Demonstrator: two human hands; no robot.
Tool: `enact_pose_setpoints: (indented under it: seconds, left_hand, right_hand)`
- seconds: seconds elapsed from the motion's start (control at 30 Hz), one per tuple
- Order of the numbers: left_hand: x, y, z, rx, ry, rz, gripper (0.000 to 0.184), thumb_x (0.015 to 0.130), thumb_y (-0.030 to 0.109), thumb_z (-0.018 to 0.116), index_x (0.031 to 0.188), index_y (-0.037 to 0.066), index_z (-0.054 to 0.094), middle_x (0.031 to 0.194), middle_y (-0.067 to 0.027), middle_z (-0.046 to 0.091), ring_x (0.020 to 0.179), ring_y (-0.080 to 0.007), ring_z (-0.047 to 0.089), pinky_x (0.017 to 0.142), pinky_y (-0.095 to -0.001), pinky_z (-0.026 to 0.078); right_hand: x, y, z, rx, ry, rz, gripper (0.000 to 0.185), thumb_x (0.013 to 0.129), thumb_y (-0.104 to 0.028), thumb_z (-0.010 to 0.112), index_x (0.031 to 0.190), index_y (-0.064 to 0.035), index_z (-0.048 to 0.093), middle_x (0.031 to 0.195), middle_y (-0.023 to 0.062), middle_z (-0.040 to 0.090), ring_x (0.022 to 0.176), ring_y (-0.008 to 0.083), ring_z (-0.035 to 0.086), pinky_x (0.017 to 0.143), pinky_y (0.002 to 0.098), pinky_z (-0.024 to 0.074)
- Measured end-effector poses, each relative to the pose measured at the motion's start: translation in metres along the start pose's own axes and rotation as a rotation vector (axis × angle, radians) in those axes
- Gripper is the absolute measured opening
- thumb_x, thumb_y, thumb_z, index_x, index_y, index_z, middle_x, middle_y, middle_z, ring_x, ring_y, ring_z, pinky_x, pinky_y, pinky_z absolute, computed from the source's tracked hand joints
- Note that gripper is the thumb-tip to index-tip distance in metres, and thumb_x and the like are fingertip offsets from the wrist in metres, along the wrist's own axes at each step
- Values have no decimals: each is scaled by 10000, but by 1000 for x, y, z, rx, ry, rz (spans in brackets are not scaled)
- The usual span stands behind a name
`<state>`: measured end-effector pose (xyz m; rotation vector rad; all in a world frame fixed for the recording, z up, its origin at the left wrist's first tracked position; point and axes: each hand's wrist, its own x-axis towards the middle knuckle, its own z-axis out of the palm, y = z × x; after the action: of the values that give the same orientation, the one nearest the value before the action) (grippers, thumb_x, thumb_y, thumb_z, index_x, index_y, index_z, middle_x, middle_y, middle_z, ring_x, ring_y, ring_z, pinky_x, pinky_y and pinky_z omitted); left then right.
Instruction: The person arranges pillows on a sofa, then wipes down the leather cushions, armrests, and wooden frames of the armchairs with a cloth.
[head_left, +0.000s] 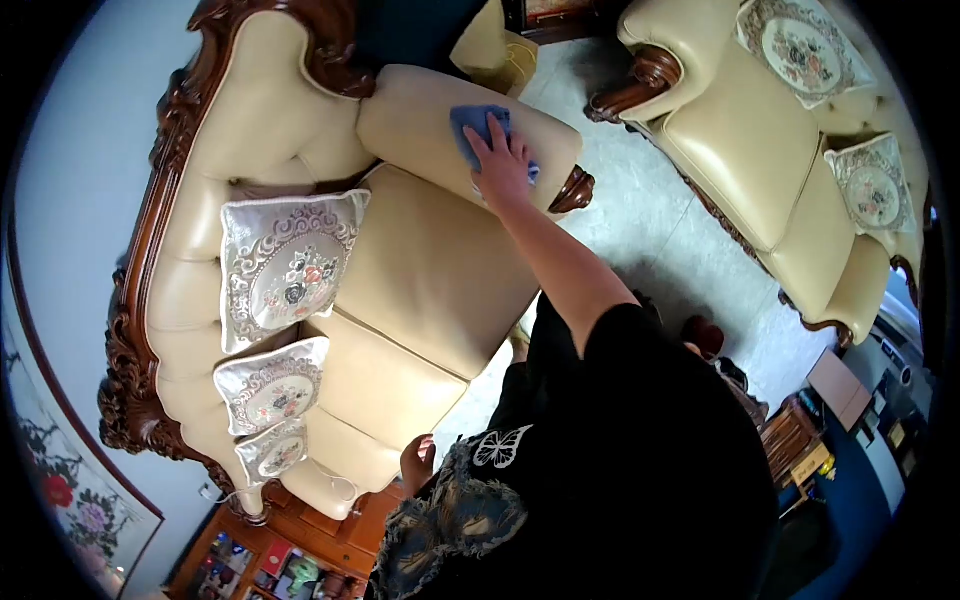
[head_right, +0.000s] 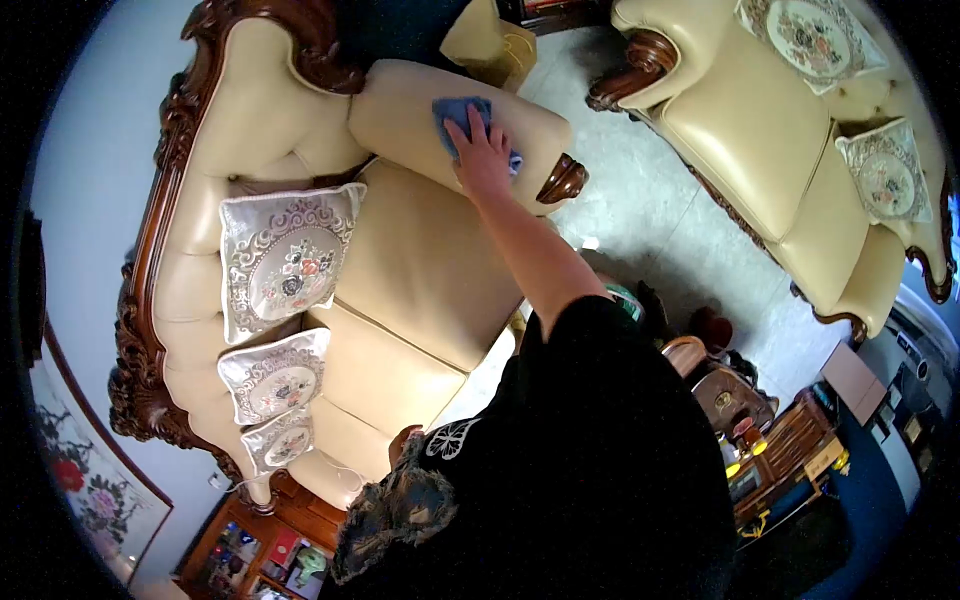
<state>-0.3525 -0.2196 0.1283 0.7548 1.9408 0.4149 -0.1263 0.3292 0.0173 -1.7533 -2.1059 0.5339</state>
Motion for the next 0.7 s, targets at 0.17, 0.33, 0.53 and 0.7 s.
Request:
enact_pose_setpoints:
  seconds: [0.17, 0.33, 0.53, 0.7]
  left_hand:
    - [39, 51, -7, 69, -52, -52, 226, 951, 124, 607, 1159, 42, 644, 975, -100, 700, 907, -180, 669, 793, -311, 529]
    - [76, 114, 5, 80, -81, -70, 257, 952, 122, 605, 1196, 44, 624, 993, -97, 691, 920, -175, 665, 805, -300, 535]
    - [101, 164, 18, 162, -141, 18, 257, 956, 104, 591, 1203, 40, 620, 987, -98, 691, 921, -173, 667, 809, -301, 541]
    - [106, 161, 30, 238, -145, 69, 236, 945, 85, 593, 1175, 68, 642, 969, -93, 695, 882, -181, 670, 789, -307, 549]
  right_hand:
    - [-87, 44, -36, -24, 29, 156, 874, 737, -175, 754, 1496, -283, 333, 1583, 117, 214, 1260, 441, 374, 1053, 552, 338]
    - [-101, 86, -17, 37, 38, 600, 893, 735, -154, 728, 1510, -253, 297, 1582, 94, 223, 1250, 446, 396, 1047, 537, 358]
    - [-36, 206, 14, 263, -198, 666, 732, 773, -252, 700, 1450, -202, 424, 1529, 102, 338, 1195, 412, 465, 951, 564, 426]
    - [-49, 189, -21, 318, -268, 624, 677, 808, -248, 651, 1447, -208, 432, 1536, 157, 309, 1155, 442, 500, 850, 576, 488]
